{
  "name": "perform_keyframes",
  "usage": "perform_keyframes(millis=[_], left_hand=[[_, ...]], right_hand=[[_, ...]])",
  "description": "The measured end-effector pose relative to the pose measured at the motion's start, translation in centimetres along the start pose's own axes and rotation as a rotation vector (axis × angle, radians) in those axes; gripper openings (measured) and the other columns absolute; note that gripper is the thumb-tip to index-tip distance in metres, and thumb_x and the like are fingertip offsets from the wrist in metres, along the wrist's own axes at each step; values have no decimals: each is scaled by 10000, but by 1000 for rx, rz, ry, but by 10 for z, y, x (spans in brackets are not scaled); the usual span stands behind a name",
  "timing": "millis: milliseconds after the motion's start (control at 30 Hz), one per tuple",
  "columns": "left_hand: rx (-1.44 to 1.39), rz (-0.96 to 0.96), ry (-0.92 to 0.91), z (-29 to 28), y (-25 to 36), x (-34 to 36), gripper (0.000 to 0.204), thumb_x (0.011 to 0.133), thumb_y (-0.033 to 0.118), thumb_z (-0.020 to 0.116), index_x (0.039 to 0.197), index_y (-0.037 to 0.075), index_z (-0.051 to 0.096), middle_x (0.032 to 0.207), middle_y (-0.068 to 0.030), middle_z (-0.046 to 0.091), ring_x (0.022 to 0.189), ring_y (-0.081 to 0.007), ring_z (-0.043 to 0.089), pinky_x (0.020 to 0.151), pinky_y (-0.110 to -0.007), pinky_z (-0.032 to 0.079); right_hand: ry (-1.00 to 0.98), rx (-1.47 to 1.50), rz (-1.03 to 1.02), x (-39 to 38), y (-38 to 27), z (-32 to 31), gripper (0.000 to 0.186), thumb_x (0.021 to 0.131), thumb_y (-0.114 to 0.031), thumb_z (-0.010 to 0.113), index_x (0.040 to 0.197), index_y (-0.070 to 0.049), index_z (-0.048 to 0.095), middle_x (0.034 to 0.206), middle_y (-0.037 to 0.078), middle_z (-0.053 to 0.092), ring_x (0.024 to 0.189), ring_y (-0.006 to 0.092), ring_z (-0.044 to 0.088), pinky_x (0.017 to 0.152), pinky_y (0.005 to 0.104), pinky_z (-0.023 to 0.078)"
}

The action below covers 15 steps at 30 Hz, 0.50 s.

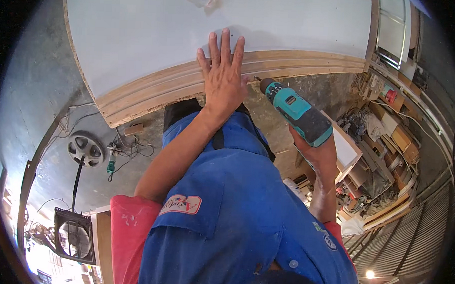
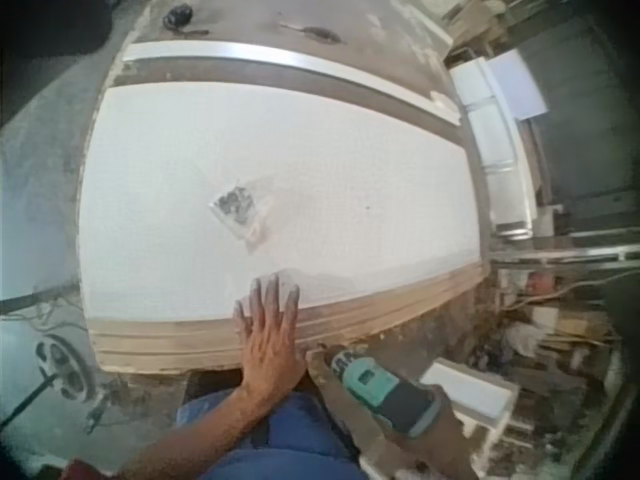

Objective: The person drills holes into a wooden panel using a power drill.

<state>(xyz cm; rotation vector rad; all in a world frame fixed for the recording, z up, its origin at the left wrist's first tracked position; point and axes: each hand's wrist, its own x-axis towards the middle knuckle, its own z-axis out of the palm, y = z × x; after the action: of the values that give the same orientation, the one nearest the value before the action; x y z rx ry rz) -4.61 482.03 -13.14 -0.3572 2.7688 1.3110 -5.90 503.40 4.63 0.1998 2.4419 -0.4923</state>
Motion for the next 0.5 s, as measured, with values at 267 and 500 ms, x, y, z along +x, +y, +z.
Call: perform_keyframes(millis=[267,500], left_hand=[[-15,-19,-7,1,2,-1,1081,756,152,851,1649,195,244,1733,-173,83,1589,-455,8,1197,-731,58],[-22,-32,-14,1,3,0,1087,753,151,851,1651,195,240,1731,-178,84,1589,-456,10,1198,-730,32]], right_hand=[[-19,19,-1,-1,9,4,778,639,-223,930,1331,-54,618,1167,170,682,1089,323,682,995,423,517],[31,30,9,-3,7,6,804,609,-185,921,1353,-74,637,1155,165,702,1074,333,681,994,431,512]])
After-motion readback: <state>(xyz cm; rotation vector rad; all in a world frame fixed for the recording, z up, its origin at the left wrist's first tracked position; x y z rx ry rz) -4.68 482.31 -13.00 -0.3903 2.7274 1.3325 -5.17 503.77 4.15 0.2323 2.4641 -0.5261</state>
